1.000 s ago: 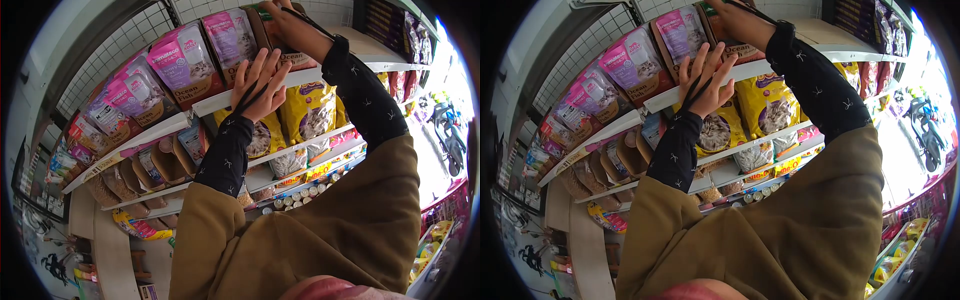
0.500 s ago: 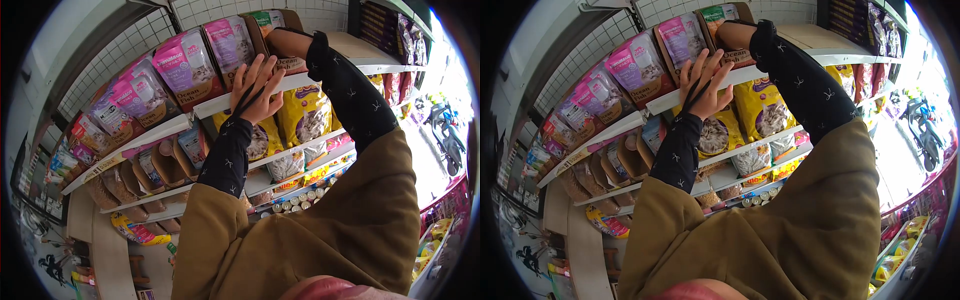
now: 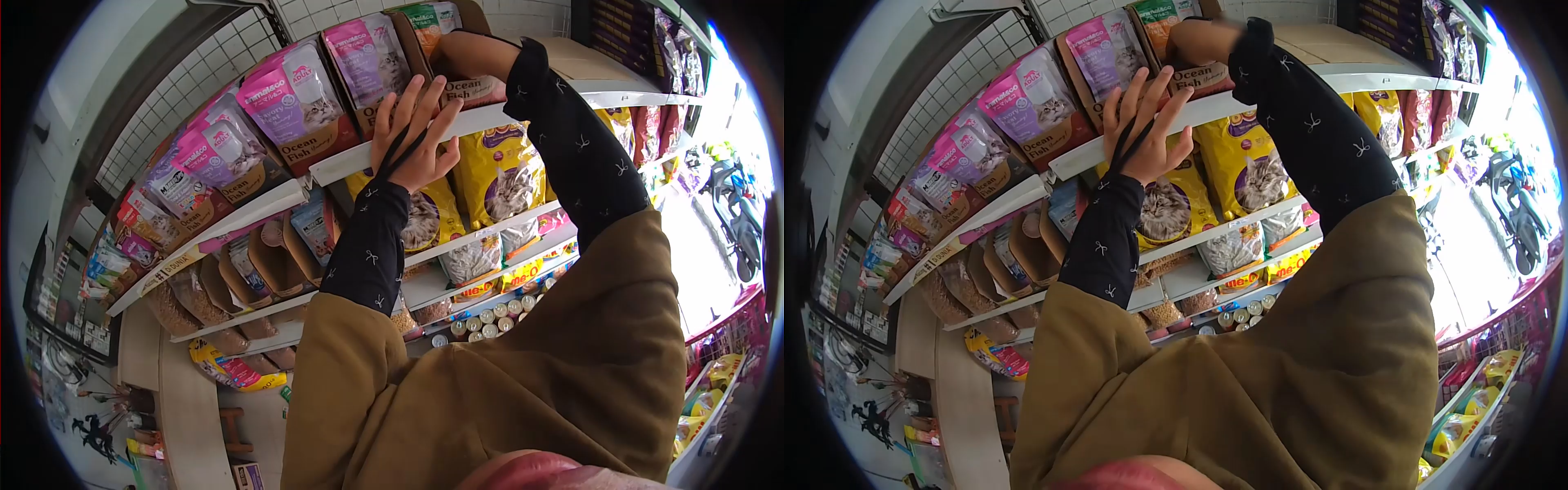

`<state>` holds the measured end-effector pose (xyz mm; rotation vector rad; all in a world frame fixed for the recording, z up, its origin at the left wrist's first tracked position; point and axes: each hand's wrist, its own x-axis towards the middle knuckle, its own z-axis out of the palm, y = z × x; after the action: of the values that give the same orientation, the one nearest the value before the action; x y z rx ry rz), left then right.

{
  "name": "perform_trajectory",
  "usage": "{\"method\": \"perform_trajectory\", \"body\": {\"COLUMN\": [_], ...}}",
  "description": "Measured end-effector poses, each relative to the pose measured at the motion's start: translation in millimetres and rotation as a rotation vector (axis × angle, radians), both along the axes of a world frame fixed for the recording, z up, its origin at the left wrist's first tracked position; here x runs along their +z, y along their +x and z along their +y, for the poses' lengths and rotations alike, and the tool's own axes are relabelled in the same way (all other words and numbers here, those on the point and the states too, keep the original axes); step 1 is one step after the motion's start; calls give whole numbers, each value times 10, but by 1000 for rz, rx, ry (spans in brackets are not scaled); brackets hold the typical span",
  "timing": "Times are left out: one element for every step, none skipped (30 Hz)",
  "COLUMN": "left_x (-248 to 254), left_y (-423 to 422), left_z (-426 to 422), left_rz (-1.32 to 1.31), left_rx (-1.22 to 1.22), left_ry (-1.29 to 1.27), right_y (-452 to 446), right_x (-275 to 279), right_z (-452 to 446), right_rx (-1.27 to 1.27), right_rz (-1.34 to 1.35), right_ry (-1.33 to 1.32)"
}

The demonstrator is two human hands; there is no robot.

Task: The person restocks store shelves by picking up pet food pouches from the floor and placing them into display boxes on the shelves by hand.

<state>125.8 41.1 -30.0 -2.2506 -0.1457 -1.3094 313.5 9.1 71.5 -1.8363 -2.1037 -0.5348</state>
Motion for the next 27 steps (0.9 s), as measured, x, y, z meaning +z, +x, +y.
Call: {"method": "perform_trajectory", "body": {"left_x": [1,0,4,6,0,4,12,17,15,10,7,7,7,5,2,-3,-7,-6,1,-9,-25,-36,-47,-35,-9,25,43], "left_y": [-3,-4,-2,-3,-12,-20,-22,-20,-16,-12,-11,-12,-15,-16,-17,-20,-26,-26,-20,-26,-38,-53,-70,-77,-75,-67,-64], "left_z": [-2,-2,-1,-2,-8,-12,-14,-19,-27,-34,-34,-29,-22,-18,-16,-14,-10,-3,5,6,3,-3,-15,-22,-26,-26,-28], "left_rz": [-3,-3,-8,-12,-15,-15,-13,-12,-10,-10,-6,-2,3,7,0,-5,-11,-11,-25,-35,-47,-48,-35,-27,-23,-33,-28], "left_rx": [7,12,3,-5,-15,-12,-7,-3,1,4,3,4,6,11,4,-3,-8,1,-18,-35,-54,-47,-54,-64,-74,-71,-83], "left_ry": [9,6,4,3,1,4,5,5,3,1,-1,-3,-4,-3,9,20,31,30,31,28,24,19,5,-5,-11,-7,-17], "right_y": [-1,15,40,64,80,97,83,69,52,29,-4,-16,-27,-35,-43,-54,-62,-56,-96,-150,-196,-364,-379,-525,-772,-741,-851], "right_x": [12,16,26,29,19,15,30,42,52,53,51,39,27,16,5,-11,-28,-46,-40,-55,-98,-96,-150,-128,-172,-279,-180], "right_z": [5,10,3,-10,-18,-27,-73,-125,-169,-195,-213,-209,-205,-204,-204,-205,-201,-222,-311,-398,-536,-796,-1026,-1293,-1461,-1663,-1657], "right_rx": [-15,-10,31,72,111,114,128,140,152,154,129,105,81,86,75,65,55,64,97,130,118,105,139,174,152,84,95], "right_rz": [13,13,10,9,9,9,24,38,53,53,61,69,77,81,59,38,16,17,16,19,100,178,259,335,481,506,499], "right_ry": [-8,-11,23,58,92,95,119,142,163,161,139,118,97,98,126,155,182,181,312,439,493,545,555,569,878,1103,1100]}}
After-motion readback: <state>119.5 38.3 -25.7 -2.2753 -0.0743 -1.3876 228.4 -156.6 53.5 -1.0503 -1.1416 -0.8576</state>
